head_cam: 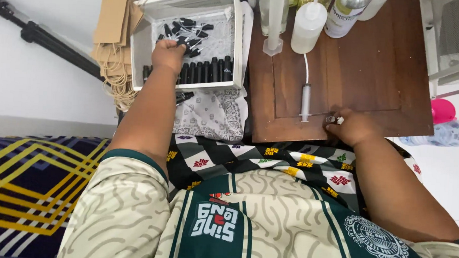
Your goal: Assembling small perfume vials by inserting small white components into them.
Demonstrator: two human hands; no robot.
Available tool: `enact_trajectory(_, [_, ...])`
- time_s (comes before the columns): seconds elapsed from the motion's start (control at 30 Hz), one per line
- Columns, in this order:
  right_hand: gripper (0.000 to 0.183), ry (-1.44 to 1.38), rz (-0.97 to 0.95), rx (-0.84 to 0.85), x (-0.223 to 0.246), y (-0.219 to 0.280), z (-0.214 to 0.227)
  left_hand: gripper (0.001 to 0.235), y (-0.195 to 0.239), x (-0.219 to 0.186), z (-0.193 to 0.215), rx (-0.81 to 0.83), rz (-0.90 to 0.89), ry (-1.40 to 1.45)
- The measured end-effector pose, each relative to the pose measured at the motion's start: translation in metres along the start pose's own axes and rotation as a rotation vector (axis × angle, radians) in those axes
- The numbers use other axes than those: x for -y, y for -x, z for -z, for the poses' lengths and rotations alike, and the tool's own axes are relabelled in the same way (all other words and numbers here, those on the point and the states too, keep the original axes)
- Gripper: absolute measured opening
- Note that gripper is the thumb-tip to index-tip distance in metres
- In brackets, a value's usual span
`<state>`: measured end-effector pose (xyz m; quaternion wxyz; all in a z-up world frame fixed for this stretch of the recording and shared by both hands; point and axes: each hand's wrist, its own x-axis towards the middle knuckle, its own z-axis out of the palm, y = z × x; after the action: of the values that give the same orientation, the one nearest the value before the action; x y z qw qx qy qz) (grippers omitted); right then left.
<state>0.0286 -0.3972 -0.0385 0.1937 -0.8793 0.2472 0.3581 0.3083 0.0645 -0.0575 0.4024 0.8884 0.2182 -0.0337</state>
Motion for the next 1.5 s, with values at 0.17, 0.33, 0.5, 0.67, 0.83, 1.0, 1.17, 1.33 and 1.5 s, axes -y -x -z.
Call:
enact_trajectory(0.17, [0.062, 0.093, 0.023, 0.018, 0.014, 0.004, 0.006, 0.030, -0.020, -0.005, -0.006, -0.057, 0.028, 0.036])
enact_trajectory(0.33, [0.057, 0.154, -0.036, -0.025, 0.016, 0.001, 0.000, 0.024, -0.024, -0.013, 0.003, -0.103, 0.038, -0.069])
enact_trajectory(0.5, [0.051, -0.072, 0.039, -0.193, 0.011, -0.001, -0.006, 0.046, -0.047, 0.019, -0.009, -0.121, -0.038, -0.015])
enact_trajectory(0.67, [0.032, -0.284, 0.273, -0.432, -0.002, -0.023, -0.044, 0.016, 0.084, -0.023, 0.005, -0.016, -0.262, 0.090])
enact_trajectory(0.83, [0.032, -0.423, 0.691, -0.570, 0.026, 0.009, -0.067, 0.027, 0.267, -0.082, 0.059, 0.514, -0.255, -0.023])
enact_trajectory(1.0, [0.030, -0.378, 1.236, -0.619, 0.071, 0.081, -0.084, 0.058, 0.312, -0.045, 0.030, 1.073, -0.367, -0.096])
enact_trajectory(1.17, [0.024, -0.233, 1.268, -0.598, 0.078, 0.108, -0.092, 0.043, 0.326, 0.020, -0.030, 0.913, -0.355, 0.222])
enact_trajectory(1.33, [0.047, -0.387, 1.132, -0.519, 0.052, 0.094, -0.106, 0.042, 0.338, 0.028, -0.017, 0.959, -0.198, 0.583])
enact_trajectory(1.5, [0.020, -0.814, 1.105, -0.134, 0.039, 0.114, -0.090, 0.027, 0.337, 0.038, -0.021, 0.871, -0.287, 0.923])
